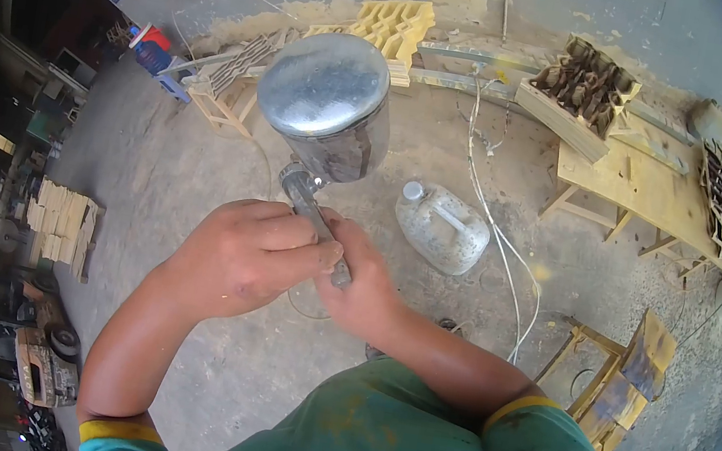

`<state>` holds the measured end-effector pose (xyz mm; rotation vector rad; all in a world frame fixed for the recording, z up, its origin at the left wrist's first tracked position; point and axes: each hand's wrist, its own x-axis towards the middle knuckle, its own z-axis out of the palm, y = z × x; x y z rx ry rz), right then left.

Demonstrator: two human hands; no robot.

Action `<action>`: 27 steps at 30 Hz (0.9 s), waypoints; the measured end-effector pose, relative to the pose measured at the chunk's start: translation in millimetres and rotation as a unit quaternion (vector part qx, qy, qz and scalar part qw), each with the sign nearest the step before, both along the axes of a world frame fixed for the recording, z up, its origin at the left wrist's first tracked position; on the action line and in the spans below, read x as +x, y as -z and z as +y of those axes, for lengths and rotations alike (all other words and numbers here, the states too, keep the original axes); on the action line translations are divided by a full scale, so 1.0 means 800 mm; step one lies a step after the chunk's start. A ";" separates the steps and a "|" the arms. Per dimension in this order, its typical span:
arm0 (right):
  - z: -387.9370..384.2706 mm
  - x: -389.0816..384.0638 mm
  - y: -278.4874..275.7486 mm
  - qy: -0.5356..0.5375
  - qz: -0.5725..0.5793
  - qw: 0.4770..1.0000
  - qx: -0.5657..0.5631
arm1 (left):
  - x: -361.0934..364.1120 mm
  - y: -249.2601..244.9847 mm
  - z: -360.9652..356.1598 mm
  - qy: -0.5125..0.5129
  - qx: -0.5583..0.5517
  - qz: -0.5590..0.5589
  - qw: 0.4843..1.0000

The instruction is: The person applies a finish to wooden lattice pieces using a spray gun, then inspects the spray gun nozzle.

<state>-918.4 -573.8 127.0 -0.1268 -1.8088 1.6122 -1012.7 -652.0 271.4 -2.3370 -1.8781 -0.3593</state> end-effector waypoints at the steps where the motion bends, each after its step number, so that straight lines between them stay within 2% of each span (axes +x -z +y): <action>1: 0.003 0.003 -0.004 0.001 0.000 1.000 0.001 | 0.003 -0.003 0.002 0.000 -0.003 0.007 1.000; 8: 0.011 0.011 -0.013 -0.022 -0.075 0.997 -0.026 | 0.010 -0.005 0.000 0.005 -0.001 0.025 1.000; 11: 0.011 0.013 -0.009 -0.014 -0.084 0.996 0.005 | 0.006 0.005 -0.007 0.002 0.017 0.026 1.000; 14: 0.006 0.009 -0.006 0.005 -0.046 0.998 0.048 | 0.005 0.010 -0.016 -0.017 0.029 0.020 0.999; 18: -0.008 0.006 -0.002 -0.045 -0.061 0.997 -0.004 | 0.000 0.019 -0.029 -0.029 0.026 -0.007 0.999; 24: -0.027 0.001 0.013 -0.094 -0.091 0.991 0.002 | 0.012 0.007 -0.043 -0.084 -0.074 -0.003 0.994; 27: -0.039 -0.004 0.022 -0.081 -0.052 0.995 0.004 | 0.018 0.004 -0.044 -0.101 -0.089 0.017 0.991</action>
